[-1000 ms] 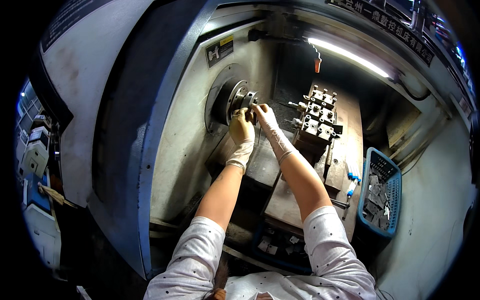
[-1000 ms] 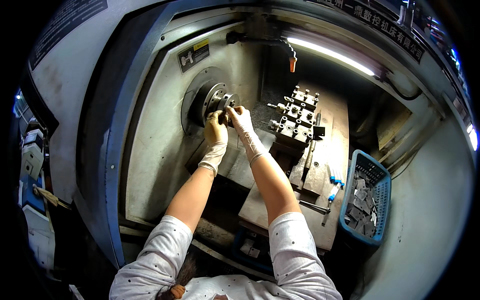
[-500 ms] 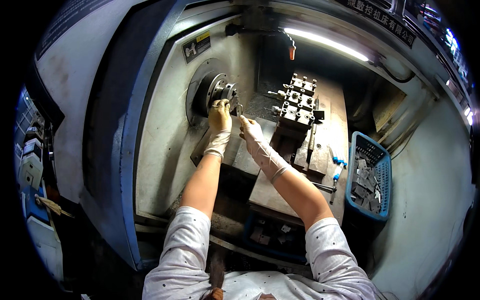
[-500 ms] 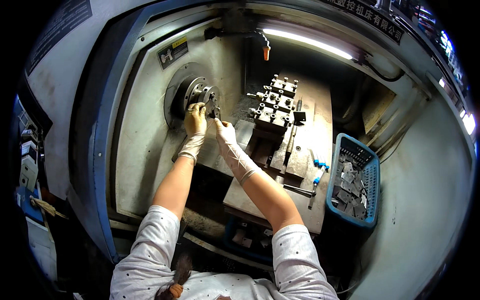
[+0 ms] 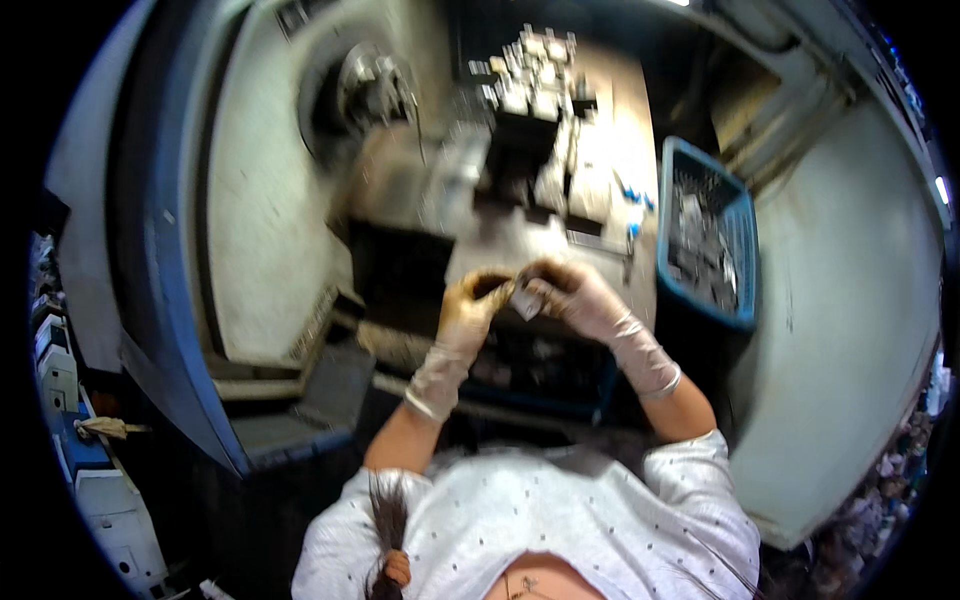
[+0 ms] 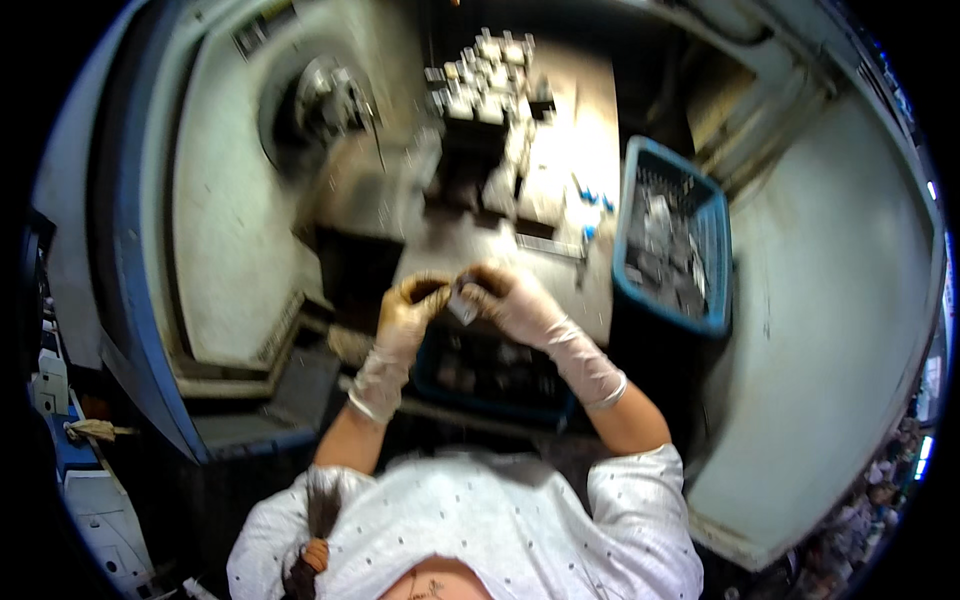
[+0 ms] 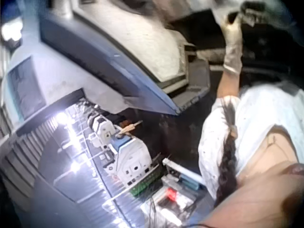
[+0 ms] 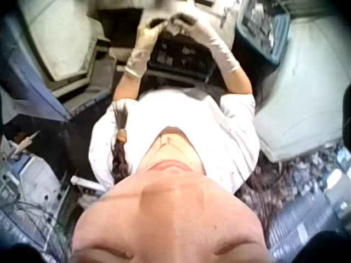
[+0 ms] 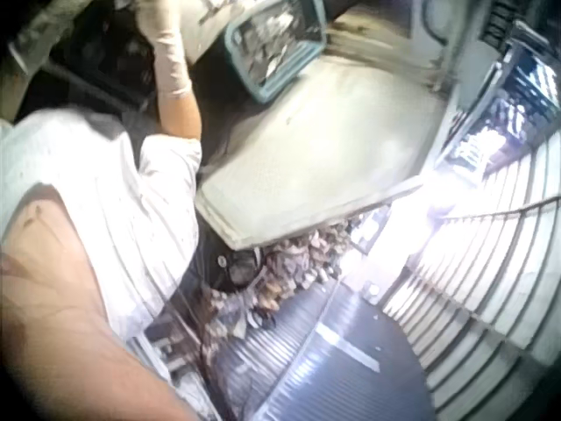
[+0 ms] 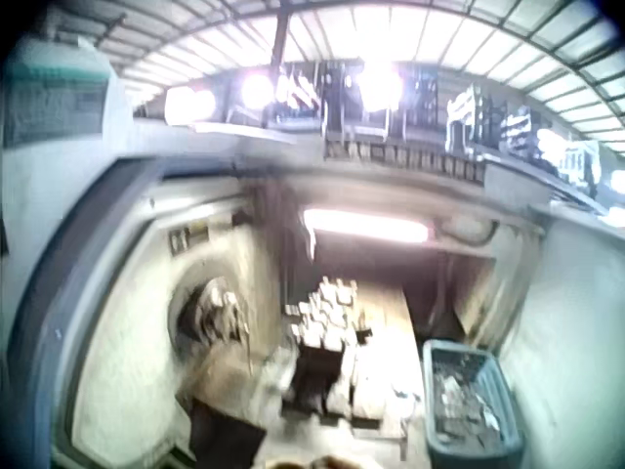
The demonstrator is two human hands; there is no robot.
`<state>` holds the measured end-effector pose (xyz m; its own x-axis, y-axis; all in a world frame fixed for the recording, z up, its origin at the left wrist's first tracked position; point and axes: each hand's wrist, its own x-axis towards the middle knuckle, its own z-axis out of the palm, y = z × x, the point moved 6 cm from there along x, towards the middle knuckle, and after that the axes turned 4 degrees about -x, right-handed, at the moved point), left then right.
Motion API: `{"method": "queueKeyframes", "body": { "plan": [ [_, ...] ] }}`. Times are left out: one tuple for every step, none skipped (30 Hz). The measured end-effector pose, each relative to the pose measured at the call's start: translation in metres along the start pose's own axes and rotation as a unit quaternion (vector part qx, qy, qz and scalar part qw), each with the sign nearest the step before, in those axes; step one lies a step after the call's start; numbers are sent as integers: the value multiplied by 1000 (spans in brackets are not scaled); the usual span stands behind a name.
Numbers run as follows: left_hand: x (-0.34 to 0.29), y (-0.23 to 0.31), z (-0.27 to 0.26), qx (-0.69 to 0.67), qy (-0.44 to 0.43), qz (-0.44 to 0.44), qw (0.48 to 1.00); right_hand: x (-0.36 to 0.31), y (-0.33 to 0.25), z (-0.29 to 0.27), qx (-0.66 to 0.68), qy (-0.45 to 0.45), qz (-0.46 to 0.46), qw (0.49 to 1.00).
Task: The person operates a CNC lathe, repeatedly opening the machine door, loading small metal parts into the chuck, and closing the door. The person wears gloves and handles the parts by hand, placing them into a blue basket after processing.
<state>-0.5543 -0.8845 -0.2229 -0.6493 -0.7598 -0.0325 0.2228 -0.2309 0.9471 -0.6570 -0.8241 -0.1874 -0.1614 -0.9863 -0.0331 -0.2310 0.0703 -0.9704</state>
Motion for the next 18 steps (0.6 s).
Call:
{"method": "queueKeyframes", "body": {
  "plan": [
    [-9,6,13,-33,2,-7,999,-18,2,-11,-28,12,2,1000],
    [-16,12,21,-64,6,-10,998,-40,-7,-27,-13,74,22,997],
    [-24,28,20,-65,28,54,996,-56,-16,-48,107,98,-26,989],
    [-28,45,9,-62,51,134,988,-72,-32,-82,3,185,-72,980],
    [-32,46,-14,-4,111,181,977,-90,-18,-124,-86,363,-104,922],
    [-34,39,-33,53,160,221,961,-111,-1,-168,-136,479,-100,861],
    [-41,22,-50,129,200,218,947,-135,15,-209,-178,588,-78,785],
    [-44,3,-63,202,234,210,928,-145,40,-238,-203,554,-10,807],
    [-50,-32,-70,231,214,145,938,-153,65,-265,-233,508,59,827],
    [-59,-64,-74,258,189,79,944,-164,89,-292,-266,458,123,839],
    [-67,-83,-60,403,137,40,904,-165,83,-282,-377,445,126,803],
    [-74,-106,-46,537,78,-3,840,-169,75,-270,-453,444,126,763],
    [-72,-136,-40,503,-35,-60,862,-171,59,-251,-496,453,92,735],
    [-69,-167,-33,458,-147,-113,870,-175,45,-233,-517,466,49,716],
    [-64,-186,-35,505,-150,-119,842,-182,32,-213,-526,478,7,703],
    [-60,-205,-36,550,-152,-124,811,-190,27,-195,-519,482,-42,705],
    [-54,-218,-35,593,-158,-127,779,-200,22,-177,-514,484,-89,703],
    [-51,-223,-34,614,-150,-135,763,-211,22,-161,-513,470,-100,711]
  ]
}}
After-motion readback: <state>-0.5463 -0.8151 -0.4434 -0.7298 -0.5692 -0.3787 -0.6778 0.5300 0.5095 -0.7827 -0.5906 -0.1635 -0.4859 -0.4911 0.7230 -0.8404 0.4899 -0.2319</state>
